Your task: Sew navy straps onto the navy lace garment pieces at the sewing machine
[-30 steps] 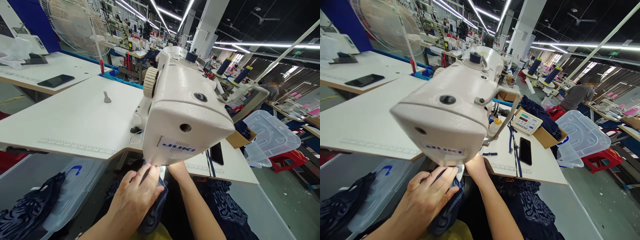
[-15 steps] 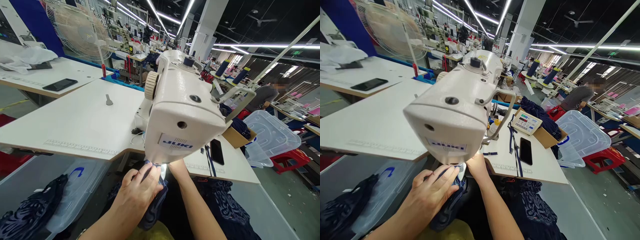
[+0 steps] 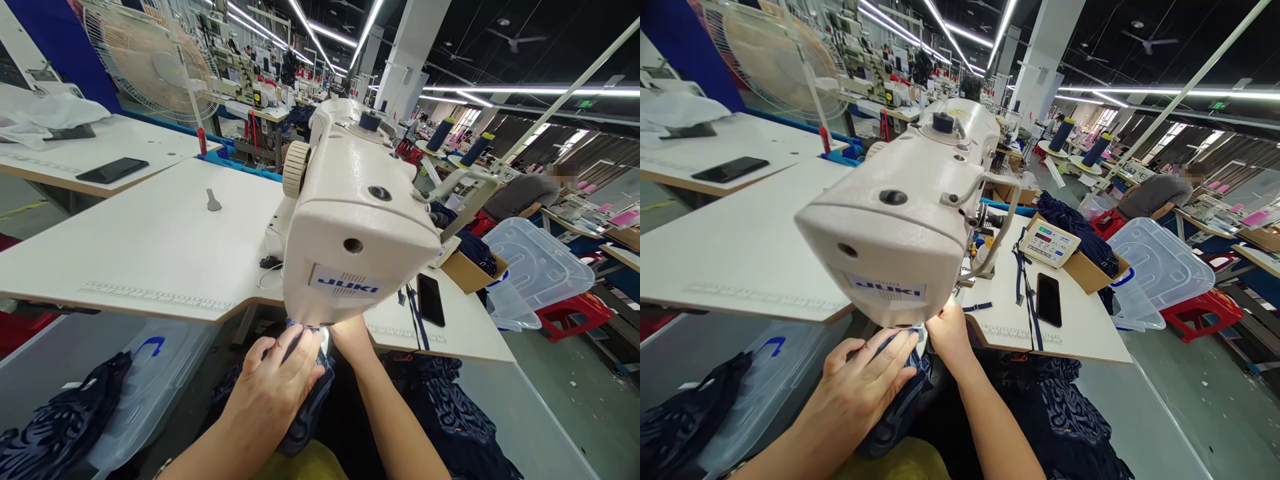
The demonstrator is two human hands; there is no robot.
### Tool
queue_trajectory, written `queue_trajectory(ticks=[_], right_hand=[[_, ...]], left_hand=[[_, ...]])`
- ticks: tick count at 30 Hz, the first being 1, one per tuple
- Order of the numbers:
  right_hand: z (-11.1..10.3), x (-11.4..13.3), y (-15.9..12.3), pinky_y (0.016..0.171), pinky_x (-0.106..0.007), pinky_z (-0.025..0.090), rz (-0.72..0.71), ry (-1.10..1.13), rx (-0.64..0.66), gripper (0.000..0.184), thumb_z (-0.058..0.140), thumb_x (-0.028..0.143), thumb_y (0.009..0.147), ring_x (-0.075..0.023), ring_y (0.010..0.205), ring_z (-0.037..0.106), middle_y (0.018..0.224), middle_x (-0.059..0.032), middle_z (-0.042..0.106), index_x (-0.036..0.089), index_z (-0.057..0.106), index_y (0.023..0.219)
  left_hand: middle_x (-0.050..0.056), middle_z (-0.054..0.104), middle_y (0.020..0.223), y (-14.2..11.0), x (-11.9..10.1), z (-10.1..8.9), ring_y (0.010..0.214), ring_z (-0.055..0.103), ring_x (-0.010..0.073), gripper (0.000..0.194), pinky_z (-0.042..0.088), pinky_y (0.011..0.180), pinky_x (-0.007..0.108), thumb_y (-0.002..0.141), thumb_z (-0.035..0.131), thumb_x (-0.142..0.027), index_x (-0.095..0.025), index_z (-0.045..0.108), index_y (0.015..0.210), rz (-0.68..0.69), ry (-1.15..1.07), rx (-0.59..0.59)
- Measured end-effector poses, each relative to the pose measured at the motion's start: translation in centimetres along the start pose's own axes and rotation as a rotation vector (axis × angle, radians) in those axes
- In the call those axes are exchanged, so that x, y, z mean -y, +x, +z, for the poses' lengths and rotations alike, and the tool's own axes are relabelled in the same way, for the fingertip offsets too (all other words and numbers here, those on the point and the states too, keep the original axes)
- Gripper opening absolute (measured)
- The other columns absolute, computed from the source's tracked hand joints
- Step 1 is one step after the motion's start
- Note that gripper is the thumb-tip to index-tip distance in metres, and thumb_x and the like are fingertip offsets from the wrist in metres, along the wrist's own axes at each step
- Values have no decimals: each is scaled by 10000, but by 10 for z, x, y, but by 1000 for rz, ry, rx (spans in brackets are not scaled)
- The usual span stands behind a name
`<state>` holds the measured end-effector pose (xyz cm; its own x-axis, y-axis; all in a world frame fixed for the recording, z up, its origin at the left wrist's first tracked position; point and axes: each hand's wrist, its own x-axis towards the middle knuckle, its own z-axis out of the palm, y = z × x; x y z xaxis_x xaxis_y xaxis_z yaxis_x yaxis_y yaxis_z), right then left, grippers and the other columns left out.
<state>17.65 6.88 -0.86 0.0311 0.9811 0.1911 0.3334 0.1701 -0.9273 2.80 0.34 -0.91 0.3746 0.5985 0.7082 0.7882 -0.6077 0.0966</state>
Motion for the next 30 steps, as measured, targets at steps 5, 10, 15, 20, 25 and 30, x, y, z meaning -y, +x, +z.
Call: queue_trajectory(ticks=[5,10,15,20,25,30], right_hand=[[2,0,1,736,-326,519,22,-21,-12,130,544,228,742,-208,717,628,731,-39,691,178,657,785],[3,-2,1,657,-283,520,-20,-26,-24,153,534,244,746,-199,728,635,763,-48,704,177,669,772],[2,5,1,709,-300,535,-38,-2,0,195,531,234,749,-212,787,664,821,-53,730,180,708,807],[0,11,2,837,-328,529,-75,53,47,298,520,244,771,-226,911,669,959,-73,734,181,701,999],[-1,13,3,945,-353,485,-86,56,86,383,515,251,776,-243,1028,643,983,-78,732,184,652,1126],[1,10,1,912,-362,489,-93,70,81,344,521,246,778,-250,1003,636,937,-79,724,184,659,1087]], left_hand=[[-1,714,1082,2,-2,0,1003,627,184,244,324,867,367,949,489,-259,-200,604,1156,-14,0,9],[-4,712,1086,3,-2,2,980,629,182,245,326,867,372,950,487,-264,-188,609,1148,-8,19,-2],[-8,706,1094,1,-1,3,976,623,171,249,330,844,357,938,505,-265,-198,616,1151,24,30,-48],[-16,706,1092,-2,-1,1,1007,616,177,255,338,853,359,946,485,-290,-226,614,1157,-49,47,20],[-13,708,1080,-3,1,0,1014,612,186,252,343,852,364,942,481,-292,-209,620,1134,-50,41,0],[-9,703,1084,-3,2,-2,1027,609,181,253,344,875,365,940,488,-299,-227,618,1144,-79,25,15]])
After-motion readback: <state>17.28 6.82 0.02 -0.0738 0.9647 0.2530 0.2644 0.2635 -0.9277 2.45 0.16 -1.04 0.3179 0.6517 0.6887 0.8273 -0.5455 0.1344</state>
